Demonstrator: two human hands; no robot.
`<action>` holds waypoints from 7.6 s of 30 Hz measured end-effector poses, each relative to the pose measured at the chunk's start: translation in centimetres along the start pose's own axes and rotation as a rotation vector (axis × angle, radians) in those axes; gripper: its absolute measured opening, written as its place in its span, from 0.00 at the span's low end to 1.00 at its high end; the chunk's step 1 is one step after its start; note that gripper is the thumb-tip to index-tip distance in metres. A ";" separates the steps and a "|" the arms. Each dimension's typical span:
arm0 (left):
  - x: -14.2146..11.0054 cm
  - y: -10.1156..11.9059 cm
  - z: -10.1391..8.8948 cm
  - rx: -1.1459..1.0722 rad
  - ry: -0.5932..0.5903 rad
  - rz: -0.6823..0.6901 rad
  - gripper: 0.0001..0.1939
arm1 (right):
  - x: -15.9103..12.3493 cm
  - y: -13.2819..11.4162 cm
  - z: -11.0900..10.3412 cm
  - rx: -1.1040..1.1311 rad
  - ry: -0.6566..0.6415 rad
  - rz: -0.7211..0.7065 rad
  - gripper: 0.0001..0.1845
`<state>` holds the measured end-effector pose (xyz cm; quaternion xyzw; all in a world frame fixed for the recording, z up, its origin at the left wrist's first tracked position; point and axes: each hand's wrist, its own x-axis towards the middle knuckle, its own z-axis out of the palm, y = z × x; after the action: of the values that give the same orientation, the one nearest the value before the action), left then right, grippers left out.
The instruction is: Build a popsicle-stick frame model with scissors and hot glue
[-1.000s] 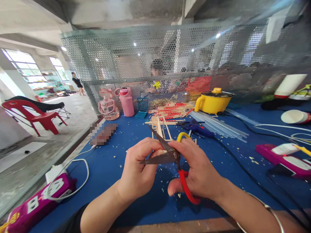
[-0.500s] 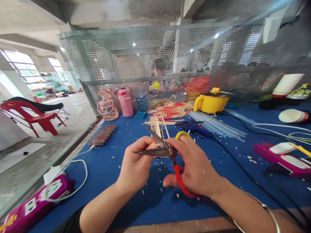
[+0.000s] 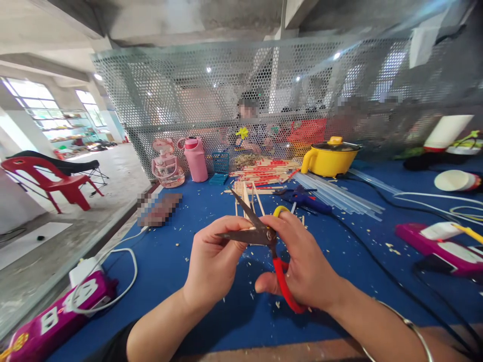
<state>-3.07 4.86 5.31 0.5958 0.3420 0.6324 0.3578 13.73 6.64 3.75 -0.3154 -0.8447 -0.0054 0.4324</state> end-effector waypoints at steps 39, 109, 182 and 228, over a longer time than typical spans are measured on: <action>1.1 -0.1 -1.1 0.089 -0.179 -0.165 0.08 | 0.0 0.8 -0.5 -0.189 -0.083 -0.013 0.43; 4.0 -5.7 -3.4 -0.318 0.191 -0.674 0.09 | -4.8 4.5 -7.8 -0.650 -0.673 0.450 0.23; 2.2 -3.3 -1.5 -0.386 0.059 -0.296 0.19 | 3.6 0.1 -5.5 -0.081 -0.127 0.323 0.17; 2.3 -3.3 -1.4 -0.379 0.057 -0.287 0.20 | 2.2 0.1 -7.2 -0.148 -0.033 0.180 0.10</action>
<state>-4.43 8.49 3.59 0.4451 0.3083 0.6447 0.5396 18.13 5.86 9.82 -0.4212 -0.8172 -0.0238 0.3927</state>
